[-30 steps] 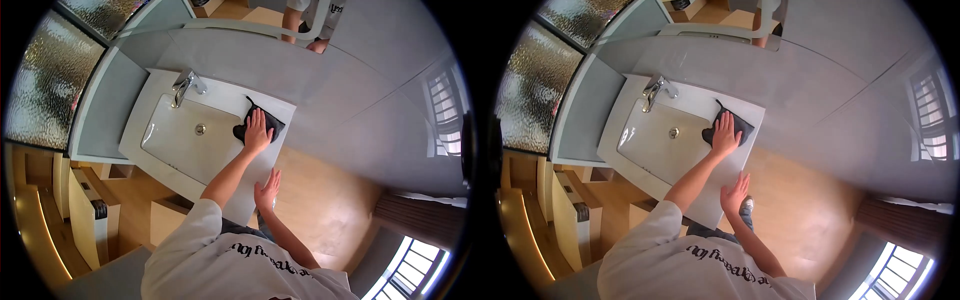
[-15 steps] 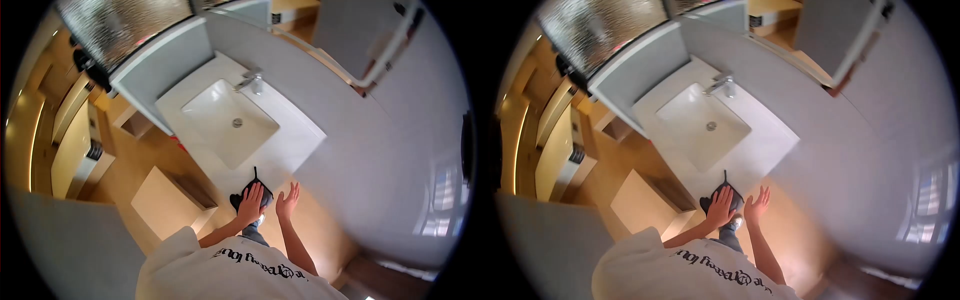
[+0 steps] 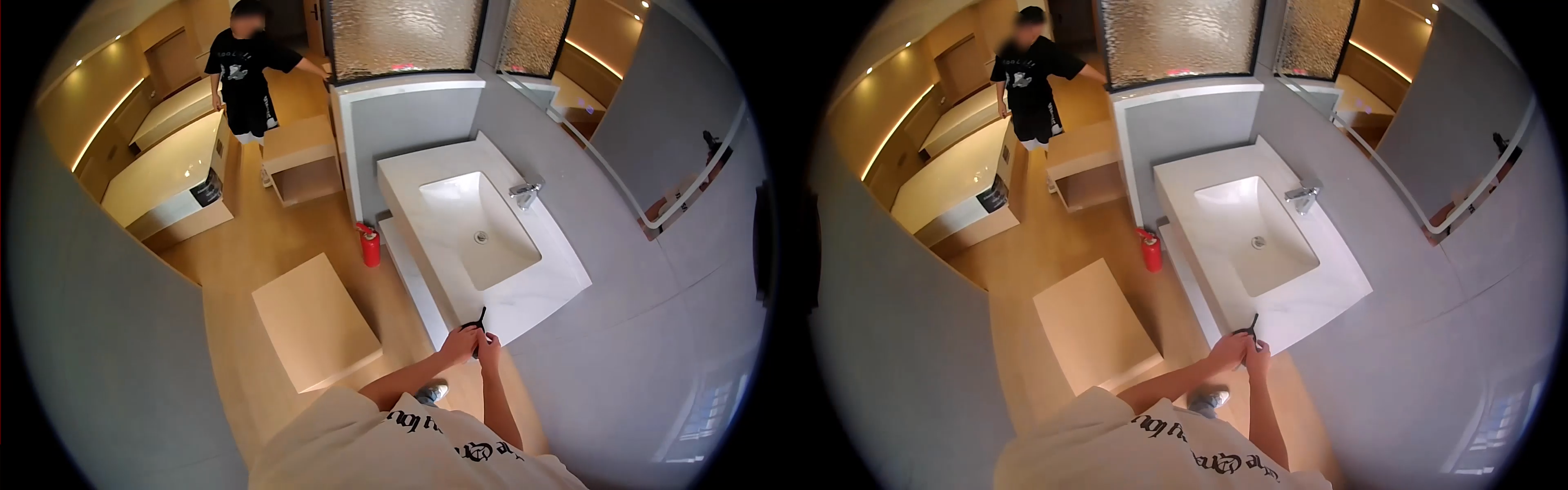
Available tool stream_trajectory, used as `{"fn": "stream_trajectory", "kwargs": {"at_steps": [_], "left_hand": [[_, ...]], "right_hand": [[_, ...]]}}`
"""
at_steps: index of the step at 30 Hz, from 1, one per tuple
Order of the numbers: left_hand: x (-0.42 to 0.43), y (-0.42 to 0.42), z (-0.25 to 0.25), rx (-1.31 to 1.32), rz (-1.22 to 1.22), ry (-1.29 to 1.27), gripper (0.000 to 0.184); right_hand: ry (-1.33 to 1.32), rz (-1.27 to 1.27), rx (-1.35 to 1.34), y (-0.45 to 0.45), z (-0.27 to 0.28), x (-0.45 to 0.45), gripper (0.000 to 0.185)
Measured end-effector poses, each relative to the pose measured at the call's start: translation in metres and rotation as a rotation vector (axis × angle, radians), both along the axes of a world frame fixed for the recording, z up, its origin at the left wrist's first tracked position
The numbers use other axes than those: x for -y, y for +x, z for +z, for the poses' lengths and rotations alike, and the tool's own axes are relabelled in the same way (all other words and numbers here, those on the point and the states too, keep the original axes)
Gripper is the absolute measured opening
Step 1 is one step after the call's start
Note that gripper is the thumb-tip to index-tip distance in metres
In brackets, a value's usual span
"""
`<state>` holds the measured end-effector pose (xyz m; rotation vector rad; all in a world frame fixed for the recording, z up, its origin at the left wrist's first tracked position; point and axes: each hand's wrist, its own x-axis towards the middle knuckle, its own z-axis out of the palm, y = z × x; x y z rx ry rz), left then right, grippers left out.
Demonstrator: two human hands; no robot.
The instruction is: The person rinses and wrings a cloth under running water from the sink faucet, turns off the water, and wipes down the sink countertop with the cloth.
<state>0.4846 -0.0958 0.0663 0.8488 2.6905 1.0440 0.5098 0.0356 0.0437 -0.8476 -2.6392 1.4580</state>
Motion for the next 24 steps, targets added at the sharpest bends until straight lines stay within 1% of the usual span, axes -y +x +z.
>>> {"fn": "stream_trajectory", "kwargs": {"at_steps": [1, 2, 3, 4, 5, 6, 8, 10, 11, 12, 13, 14, 16, 17, 18, 20, 21, 22, 24], "left_hand": [[0.014, 0.006, 0.012, 0.395, 0.019, 0.149, 0.030], [0.029, 0.006, -0.009, 0.395, 0.034, 0.165, 0.030], [0.047, -0.003, -0.049, 0.417, 0.036, 0.368, 0.030], [0.063, 0.001, -0.075, 0.437, 0.041, 0.573, 0.031], [0.089, 0.015, -0.063, 0.679, 0.133, 0.744, 0.034], [0.124, 0.025, -0.044, 0.928, 0.225, 0.922, 0.037], [0.182, 0.048, -0.038, 1.091, 0.048, 1.648, 0.045], [0.236, 0.068, -0.035, 1.013, 0.033, 1.885, 0.052], [0.257, 0.082, -0.030, 1.000, 0.054, 1.900, 0.052], [0.276, 0.095, -0.012, 0.965, 0.071, 2.030, 0.053], [0.290, 0.106, -0.004, 0.929, 0.088, 2.162, 0.055], [0.298, 0.117, -0.009, 0.920, 0.107, 2.182, 0.055], [0.313, 0.129, -0.021, 0.882, 0.206, 2.269, 0.056], [0.317, 0.135, -0.029, 0.853, 0.242, 2.287, 0.056], [0.318, 0.141, -0.032, 0.819, 0.251, 2.310, 0.056], [0.328, 0.144, -0.036, 0.820, 0.417, 2.294, 0.054], [0.336, 0.147, -0.021, 0.794, 0.584, 2.248, 0.053], [0.344, 0.149, -0.018, 0.793, 0.604, 2.252, 0.053], [0.361, 0.150, -0.016, 0.948, 0.771, 2.238, 0.052]], "right_hand": [[-0.165, 0.017, 0.037, 0.004, -0.004, 0.008, 0.048], [-0.153, 0.034, 0.040, 0.012, -0.008, 0.018, 0.048], [-0.385, 0.031, 0.037, 0.020, 0.013, 0.039, 0.047], [-0.617, 0.023, 0.045, 0.028, 0.033, 0.065, 0.045], [-0.651, 0.075, 0.027, 0.036, 0.046, 0.092, 0.048], [-0.718, 0.182, -0.021, 0.042, 0.048, 0.116, 0.049], [-0.948, 0.402, -0.061, 0.055, 0.079, 0.167, 0.046], [-0.881, 0.552, -0.053, 0.055, 0.096, 0.208, 0.049], [-0.883, 0.568, -0.033, 0.055, 0.091, 0.226, 0.049], [-0.588, 0.602, -0.178, 0.052, 0.084, 0.244, 0.053], [-0.289, 0.627, -0.319, 0.052, 0.078, 0.259, 0.057], [-0.287, 0.644, -0.300, 0.055, 0.073, 0.269, 0.057], [0.032, 0.686, -0.454, 0.049, 0.064, 0.294, 0.066], [-0.033, 0.692, -0.338, 0.046, 0.048, 0.301, 0.072], [-0.056, 0.712, -0.277, 0.044, 0.037, 0.308, 0.067], [-0.379, 0.903, 0.030, 0.031, 0.027, 0.319, 0.057], [-0.437, 0.884, 0.168, 0.029, 0.033, 0.328, 0.050], [-0.442, 0.888, 0.184, 0.028, 0.043, 0.335, 0.050], [-0.491, 1.013, 0.392, 0.015, 0.055, 0.352, 0.049]]}}
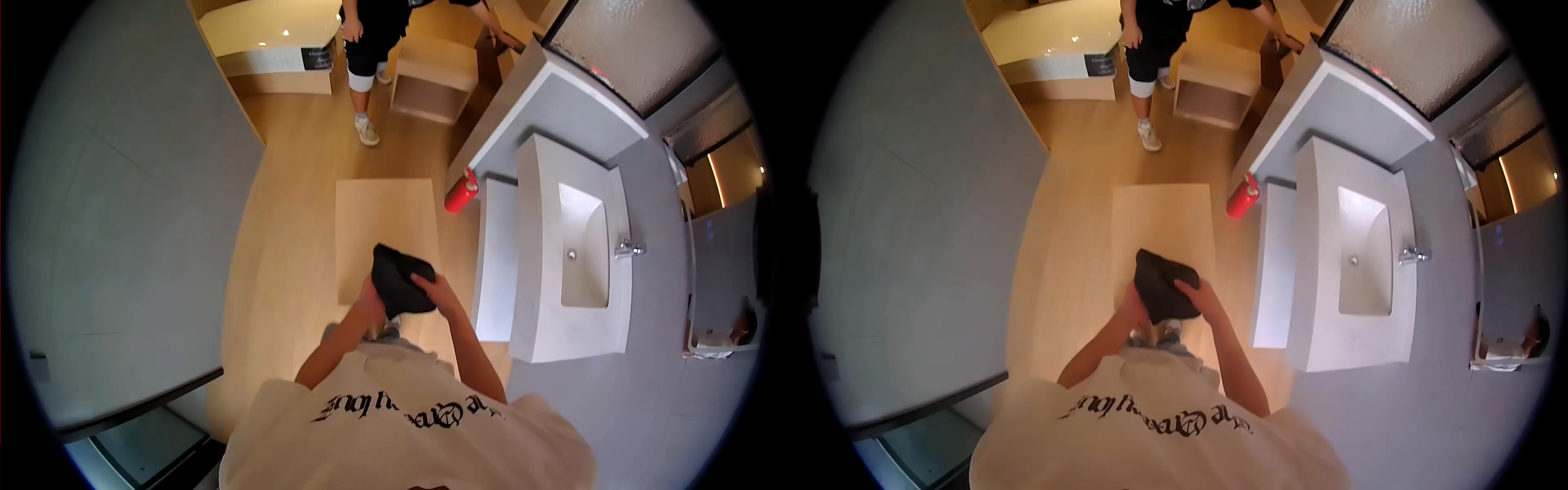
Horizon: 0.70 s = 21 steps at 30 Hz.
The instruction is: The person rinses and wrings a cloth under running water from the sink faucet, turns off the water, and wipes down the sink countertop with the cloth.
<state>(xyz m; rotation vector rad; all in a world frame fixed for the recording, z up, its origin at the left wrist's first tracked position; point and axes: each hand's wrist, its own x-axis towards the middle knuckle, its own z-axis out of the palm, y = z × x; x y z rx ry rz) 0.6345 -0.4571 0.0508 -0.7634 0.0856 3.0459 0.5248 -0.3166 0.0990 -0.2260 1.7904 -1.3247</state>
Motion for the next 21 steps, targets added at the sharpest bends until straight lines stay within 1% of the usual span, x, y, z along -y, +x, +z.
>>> {"fn": "stream_trajectory", "kwargs": {"at_steps": [1, 2, 3, 5, 7, 9, 10, 12, 13, 14, 16, 17, 18, 20, 21], "left_hand": [[0.008, 0.001, -0.002, 0.030, -0.013, 0.019, 0.052], [0.019, -0.002, -0.006, -0.076, -0.043, -0.074, 0.054], [0.034, -0.007, -0.014, -0.199, -0.059, -0.170, 0.056], [0.047, -0.012, -0.024, -0.150, -0.033, -0.197, 0.058], [0.073, -0.009, -0.021, -0.099, -0.029, -0.220, 0.061], [0.111, -0.004, -0.019, -0.047, -0.212, -0.228, 0.055], [0.132, -0.002, -0.024, -0.046, -0.248, -0.224, 0.055], [0.166, 0.014, -0.034, -0.018, -0.499, -1.026, 0.050], [0.184, 0.016, -0.033, 0.010, -0.542, -1.068, 0.048], [0.202, 0.013, -0.031, -0.016, -0.591, -1.073, 0.048], [0.228, 0.006, -0.020, -0.059, -0.845, -1.228, 0.047], [0.233, 0.000, -0.021, -0.144, -0.733, -1.070, 0.045], [0.239, -0.018, -0.002, -0.186, -0.784, -1.086, 0.045], [0.232, -0.042, 0.049, -0.302, -0.847, -1.130, 0.039], [0.226, -0.057, 0.056, -0.403, -0.885, -1.101, 0.037]], "right_hand": [[-0.067, 0.001, -0.046, -0.004, -0.009, 0.007, 0.047], [-0.131, 0.005, -0.099, -0.006, -0.019, 0.013, 0.044], [-0.061, -0.040, -0.061, -0.006, -0.024, 0.025, 0.038], [-0.020, -0.076, -0.068, -0.004, -0.037, 0.039, 0.038], [0.025, -0.134, -0.072, 0.003, -0.028, 0.060, 0.038], [-0.032, -0.205, 0.159, 0.007, -0.015, 0.081, 0.040], [-0.032, -0.241, 0.163, 0.008, -0.019, 0.095, 0.040], [-0.092, -0.230, 0.305, 0.016, -0.029, 0.116, 0.041], [-0.122, -0.246, 0.345, 0.022, -0.023, 0.132, 0.047], [-0.135, -0.299, 0.344, 0.031, -0.018, 0.144, 0.047], [-0.554, -0.566, 0.720, 0.051, -0.005, 0.159, 0.058], [-1.097, -0.262, 0.932, 0.054, -0.019, 0.153, 0.066], [-1.139, -0.301, 0.888, 0.066, -0.038, 0.158, 0.066], [-0.753, -0.974, 0.580, 0.106, -0.077, 0.161, 0.066], [-0.750, -1.060, 0.686, 0.117, -0.089, 0.163, 0.063]]}}
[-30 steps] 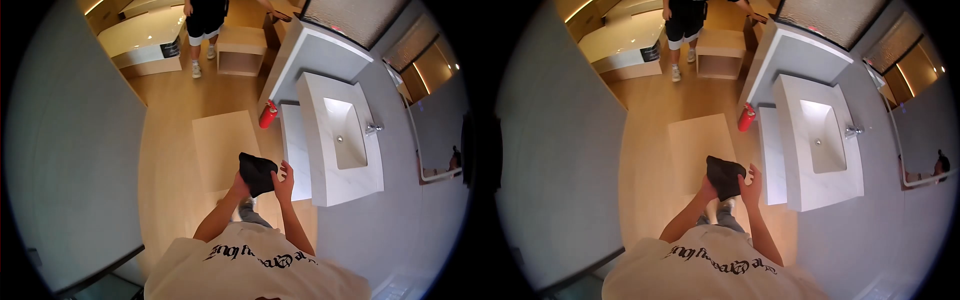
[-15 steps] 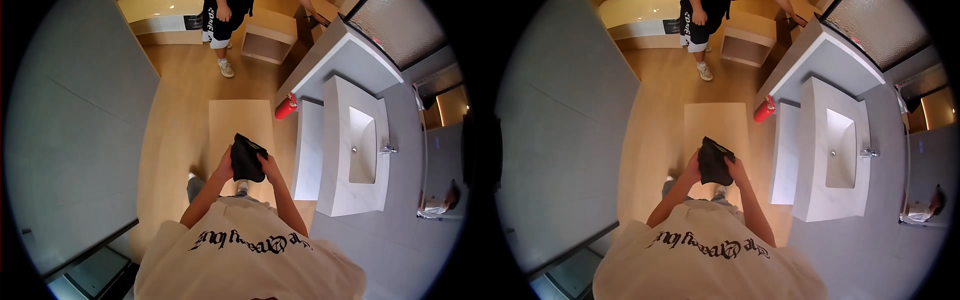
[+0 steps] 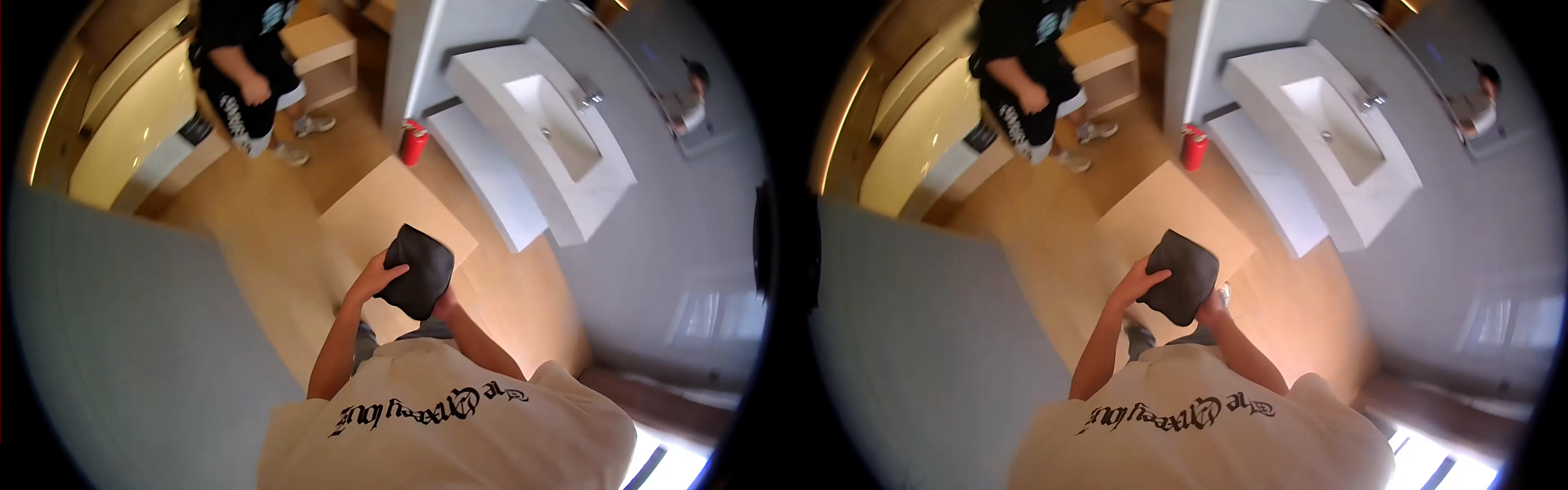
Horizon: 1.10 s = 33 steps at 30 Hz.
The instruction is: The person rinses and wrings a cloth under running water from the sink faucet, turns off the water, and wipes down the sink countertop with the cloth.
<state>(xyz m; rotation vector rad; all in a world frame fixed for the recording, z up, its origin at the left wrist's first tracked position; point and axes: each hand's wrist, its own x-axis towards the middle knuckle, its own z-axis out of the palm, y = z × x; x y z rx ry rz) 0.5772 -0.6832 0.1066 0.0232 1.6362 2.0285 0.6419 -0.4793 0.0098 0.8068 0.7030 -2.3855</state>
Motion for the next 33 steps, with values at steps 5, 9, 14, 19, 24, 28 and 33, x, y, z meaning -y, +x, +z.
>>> {"fn": "stream_trajectory", "kwargs": {"at_steps": [5, 9, 14, 19, 24, 28, 33], "left_hand": [[-0.059, -0.046, -0.011, -0.342, -0.274, -0.204, 0.037], [-0.134, -0.077, -0.006, -0.404, -0.193, -0.501, 0.033], [-0.274, -0.110, -0.017, -0.593, -0.010, -0.576, 0.041], [-0.395, -0.168, -0.043, -0.569, 0.049, -0.422, 0.038], [-0.502, -0.223, -0.034, -0.736, -0.099, -0.524, 0.042], [-0.545, -0.249, -0.068, -1.177, -0.085, -0.946, 0.052], [-0.546, -0.253, -0.076, -1.258, -0.115, -1.069, 0.057]], "right_hand": [[0.369, 0.137, -0.495, -0.007, 0.013, -0.034, 0.050], [-0.164, -0.212, -0.277, -0.049, 0.040, -0.100, 0.048], [-0.342, -0.296, -0.205, -0.102, 0.065, -0.226, 0.062], [0.198, -0.583, -0.555, -0.132, 0.099, -0.406, 0.054], [1.207, -0.539, -0.742, -0.116, 0.167, -0.526, 0.053], [2.197, -0.226, -0.457, -0.115, 0.186, -0.530, 0.040], [2.374, 0.505, -0.146, -0.146, 0.036, -0.477, 0.046]]}}
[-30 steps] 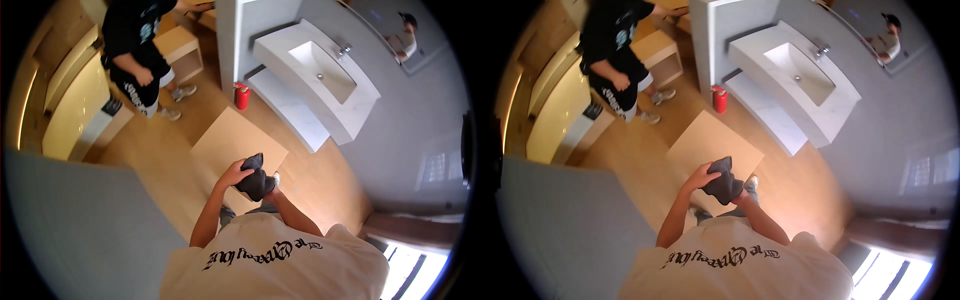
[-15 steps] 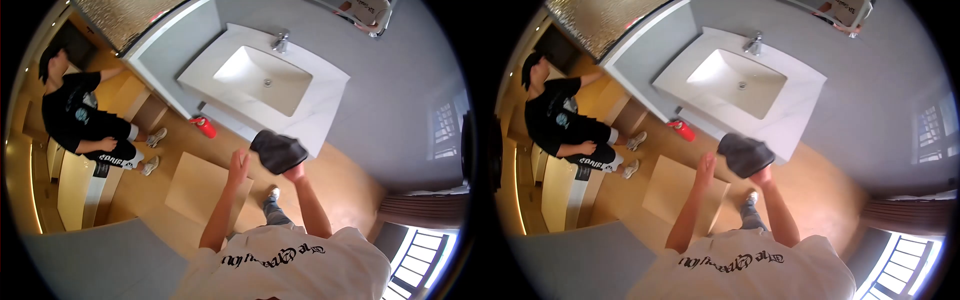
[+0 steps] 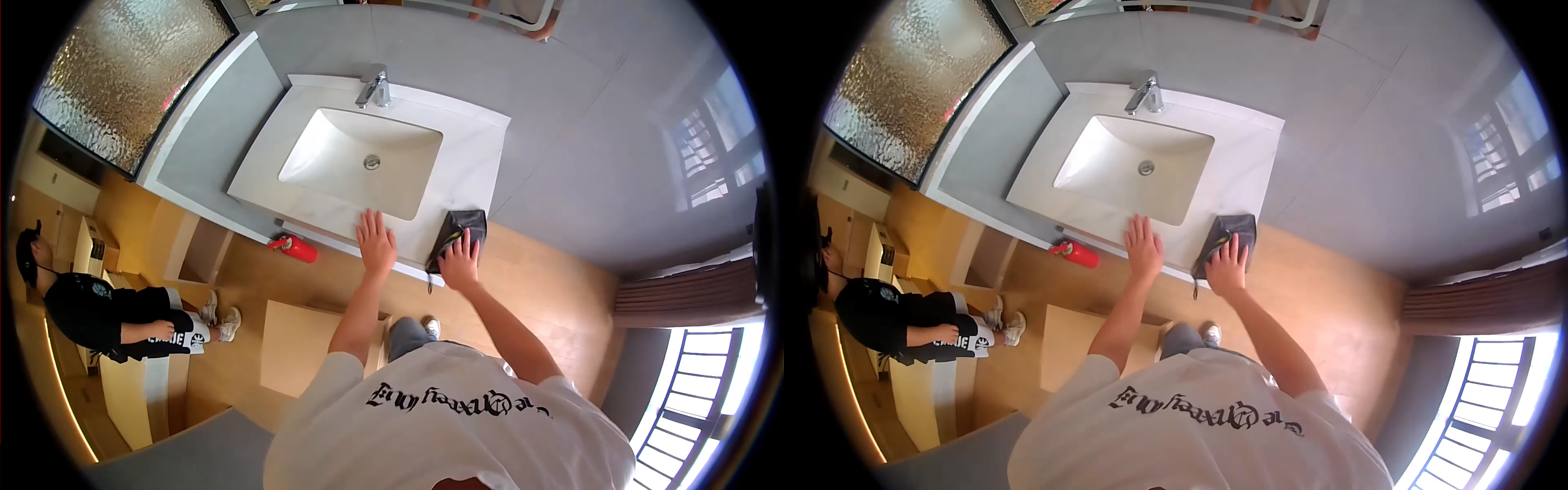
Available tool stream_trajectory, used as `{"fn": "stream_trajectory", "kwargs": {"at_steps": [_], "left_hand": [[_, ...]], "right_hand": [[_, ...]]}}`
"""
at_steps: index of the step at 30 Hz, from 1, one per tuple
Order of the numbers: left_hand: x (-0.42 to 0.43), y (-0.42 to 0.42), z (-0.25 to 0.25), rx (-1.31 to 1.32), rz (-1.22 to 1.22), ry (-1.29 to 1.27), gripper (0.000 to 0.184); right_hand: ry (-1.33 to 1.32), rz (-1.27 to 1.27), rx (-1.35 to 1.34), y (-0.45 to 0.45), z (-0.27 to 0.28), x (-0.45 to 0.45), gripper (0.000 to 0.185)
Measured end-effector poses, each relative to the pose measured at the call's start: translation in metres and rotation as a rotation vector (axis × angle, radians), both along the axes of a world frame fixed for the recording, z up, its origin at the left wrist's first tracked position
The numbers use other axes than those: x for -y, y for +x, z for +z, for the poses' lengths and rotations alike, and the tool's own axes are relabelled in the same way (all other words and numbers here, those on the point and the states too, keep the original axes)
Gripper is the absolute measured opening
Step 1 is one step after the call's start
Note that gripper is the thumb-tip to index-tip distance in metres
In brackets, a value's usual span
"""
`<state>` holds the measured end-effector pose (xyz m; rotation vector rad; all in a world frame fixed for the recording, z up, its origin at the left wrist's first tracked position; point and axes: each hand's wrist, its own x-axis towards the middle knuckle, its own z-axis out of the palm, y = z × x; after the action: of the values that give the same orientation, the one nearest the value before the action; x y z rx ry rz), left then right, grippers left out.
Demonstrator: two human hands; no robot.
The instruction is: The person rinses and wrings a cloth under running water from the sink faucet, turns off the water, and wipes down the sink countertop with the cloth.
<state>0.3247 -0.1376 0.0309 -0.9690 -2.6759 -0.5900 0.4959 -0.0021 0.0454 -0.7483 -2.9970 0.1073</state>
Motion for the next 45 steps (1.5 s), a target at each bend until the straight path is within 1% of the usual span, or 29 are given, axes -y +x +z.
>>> {"fn": "stream_trajectory", "kwargs": {"at_steps": [2, 4, 6, 8, 10, 12, 13, 14, 15, 17, 18, 19, 20, 21, 22, 23, 24, 25, 26, 27, 28, 29, 34, 39, 41, 43, 45], "left_hand": [[0.006, 0.003, 0.001, 0.015, -0.007, -0.003, 0.057], [-0.001, 0.002, 0.005, 0.033, -0.017, 0.020, 0.056], [-0.001, 0.005, 0.010, 0.007, -0.001, -0.006, 0.056], [-0.001, 0.003, 0.011, 0.000, -0.005, -0.026, 0.057], [0.001, 0.004, 0.012, 0.009, -0.011, -0.064, 0.057], [0.002, 0.004, 0.014, 0.041, -0.019, 0.038, 0.055], [0.008, 0.004, 0.014, 0.042, -0.034, 0.031, 0.055], [0.018, 0.006, 0.014, 0.061, -0.176, 0.190, 0.049], [0.029, 0.009, 0.013, 0.086, -0.318, 0.349, 0.043], [0.056, 0.025, 0.012, 0.433, -0.572, 0.342, 0.025], [0.066, 0.029, 0.013, 0.591, -0.654, 0.250, 0.014], [0.072, 0.029, 0.017, 0.677, -0.678, 0.120, 0.012], [0.083, 0.024, -0.008, 0.861, -0.663, 0.032, 0.009], [0.091, 0.015, -0.047, 0.928, -0.593, -0.079, 0.018], [0.114, 0.008, -0.090, 1.002, -0.525, -0.204, 0.028], [0.141, -0.003, -0.135, 0.983, -0.506, -0.391, 0.040], [0.154, -0.011, -0.170, 0.951, -0.488, -0.551, 0.052], [0.163, -0.029, -0.186, 1.080, -0.509, -0.877, 0.071], [0.172, -0.044, -0.198, 1.115, -0.568, -1.069, 0.073], [0.196, -0.050, -0.229, 0.987, -0.679, -1.229, 0.075], [0.227, -0.050, -0.243, 0.683, -0.814, -1.205, 0.060], [0.242, -0.053, -0.246, 0.629, -0.822, -1.206, 0.059], [0.241, -0.055, -0.253, 0.785, -0.671, -1.210, 0.058], [0.230, -0.054, -0.255, 0.864, -0.565, -1.152, 0.057], [0.224, -0.060, -0.256, 0.898, -0.505, -1.101, 0.057], [0.221, -0.073, -0.248, 0.931, -0.424, -1.032, 0.056], [0.221, -0.097, -0.236, 0.934, -0.289, -0.916, 0.056]], "right_hand": [[0.040, -0.026, 0.002, -0.025, 0.000, 0.010, 0.049], [-0.039, -0.089, -0.072, -0.050, 0.001, 0.000, 0.048], [-0.078, -0.104, -0.014, -0.069, 0.007, -0.013, 0.052], [-0.018, -0.107, -0.126, -0.085, -0.006, -0.028, 0.053], [-0.044, -0.147, -0.109, -0.098, -0.001, -0.043, 0.053], [-0.067, -0.200, -0.080, -0.113, 0.003, -0.055, 0.054], [-0.078, -0.217, -0.060, -0.119, 0.006, -0.061, 0.054], [-0.087, -0.235, -0.042, -0.126, 0.010, -0.068, 0.054], [-0.058, -0.247, -0.082, -0.132, 0.007, -0.074, 0.053], [-0.015, -0.296, -0.102, -0.146, 0.002, -0.086, 0.055], [0.001, -0.331, -0.088, -0.156, 0.005, -0.092, 0.056], [0.009, -0.368, -0.057, -0.169, 0.008, -0.099, 0.056], [0.088, -0.354, -0.219, -0.181, -0.005, -0.112, 0.053], [0.078, -0.376, -0.220, -0.195, -0.008, -0.127, 0.051], [0.078, -0.419, -0.123, -0.206, -0.003, -0.137, 0.052], [0.058, -0.468, -0.104, -0.217, -0.001, -0.141, 0.052], [0.057, -0.503, -0.090, -0.226, 0.003, -0.147, 0.052], [0.074, -0.513, -0.127, -0.231, 0.004, -0.147, 0.052], [0.093, -0.515, -0.170, -0.234, 0.004, -0.148, 0.051], [0.092, -0.525, -0.158, -0.234, 0.003, -0.148, 0.051], [0.103, -0.532, -0.176, -0.232, 0.001, -0.147, 0.052], [0.108, -0.529, -0.176, -0.230, 0.002, -0.143, 0.052], [0.130, -0.525, -0.175, -0.231, 0.006, -0.147, 0.051], [0.169, -0.522, -0.170, -0.232, -0.001, -0.149, 0.051], [0.175, -0.516, -0.152, -0.230, -0.002, -0.150, 0.051], [0.193, -0.510, -0.209, -0.232, -0.002, -0.149, 0.051], [0.192, -0.507, -0.242, -0.232, -0.005, -0.151, 0.051]]}}
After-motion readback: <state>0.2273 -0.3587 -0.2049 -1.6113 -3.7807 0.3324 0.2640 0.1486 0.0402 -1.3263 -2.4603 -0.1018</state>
